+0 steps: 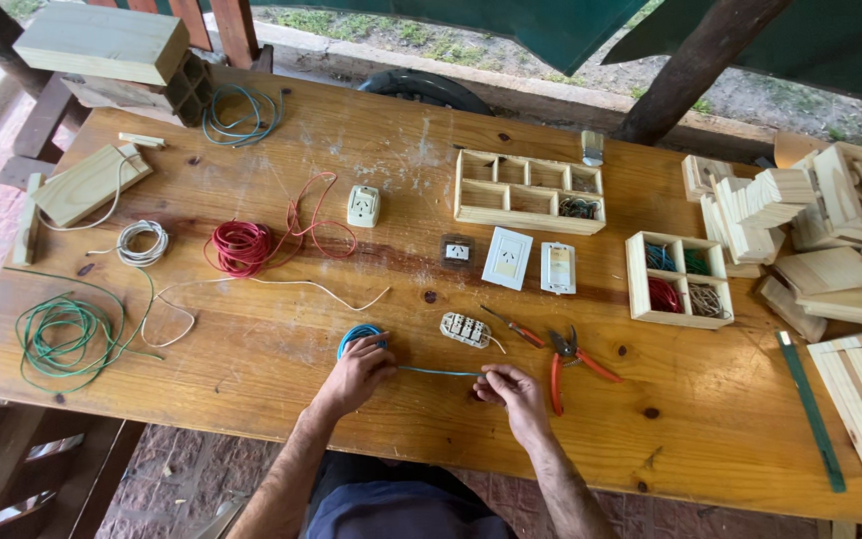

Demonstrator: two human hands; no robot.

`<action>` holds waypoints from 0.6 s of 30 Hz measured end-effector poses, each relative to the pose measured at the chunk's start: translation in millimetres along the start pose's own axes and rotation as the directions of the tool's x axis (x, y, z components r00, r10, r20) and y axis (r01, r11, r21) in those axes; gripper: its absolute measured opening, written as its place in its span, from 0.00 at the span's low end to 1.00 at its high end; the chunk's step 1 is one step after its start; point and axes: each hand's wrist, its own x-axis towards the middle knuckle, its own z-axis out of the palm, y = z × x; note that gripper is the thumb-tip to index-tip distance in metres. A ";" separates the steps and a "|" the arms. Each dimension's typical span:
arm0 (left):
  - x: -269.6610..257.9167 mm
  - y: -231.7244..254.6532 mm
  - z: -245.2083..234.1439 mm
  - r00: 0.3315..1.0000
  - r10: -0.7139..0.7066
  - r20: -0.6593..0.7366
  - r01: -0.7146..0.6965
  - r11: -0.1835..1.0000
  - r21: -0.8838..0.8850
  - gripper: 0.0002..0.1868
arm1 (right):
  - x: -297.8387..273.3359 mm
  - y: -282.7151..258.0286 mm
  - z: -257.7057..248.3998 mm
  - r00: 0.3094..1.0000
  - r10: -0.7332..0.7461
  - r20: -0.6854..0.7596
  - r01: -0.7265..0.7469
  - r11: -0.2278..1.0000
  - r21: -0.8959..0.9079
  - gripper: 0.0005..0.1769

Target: The person cuts a blue wire, strips its ends, and connects it to a white electrical outlet using pliers and a screwdriver. The person then secures the wire into the outlet terminals.

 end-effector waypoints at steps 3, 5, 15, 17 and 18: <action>-1.2 0.6 2.4 1.000 0.023 -0.013 -0.023 0.999 0.027 0.10 | -3.4 -6.1 -8.1 0.993 -0.069 0.093 0.067 0.997 0.024 0.10; 2.5 11.4 -2.5 0.999 0.045 0.002 -0.045 0.999 0.018 0.08 | -3.8 3.2 -17.3 0.984 -0.083 0.158 0.069 0.994 0.089 0.07; 27.2 35.0 43.8 0.997 0.028 -0.075 -0.011 0.975 0.223 0.09 | -7.4 13.8 -42.8 0.928 -0.341 -0.148 0.351 0.936 0.042 0.04; 35.5 34.5 51.2 0.994 0.021 -0.106 0.006 0.968 0.251 0.08 | -3.2 25.9 -50.2 0.942 -0.308 -0.133 0.311 0.951 -0.003 0.04; 39.9 34.5 55.0 0.990 0.013 -0.138 0.026 0.960 0.278 0.08 | -1.6 31.8 -54.0 0.955 -0.272 -0.119 0.269 0.962 -0.048 0.05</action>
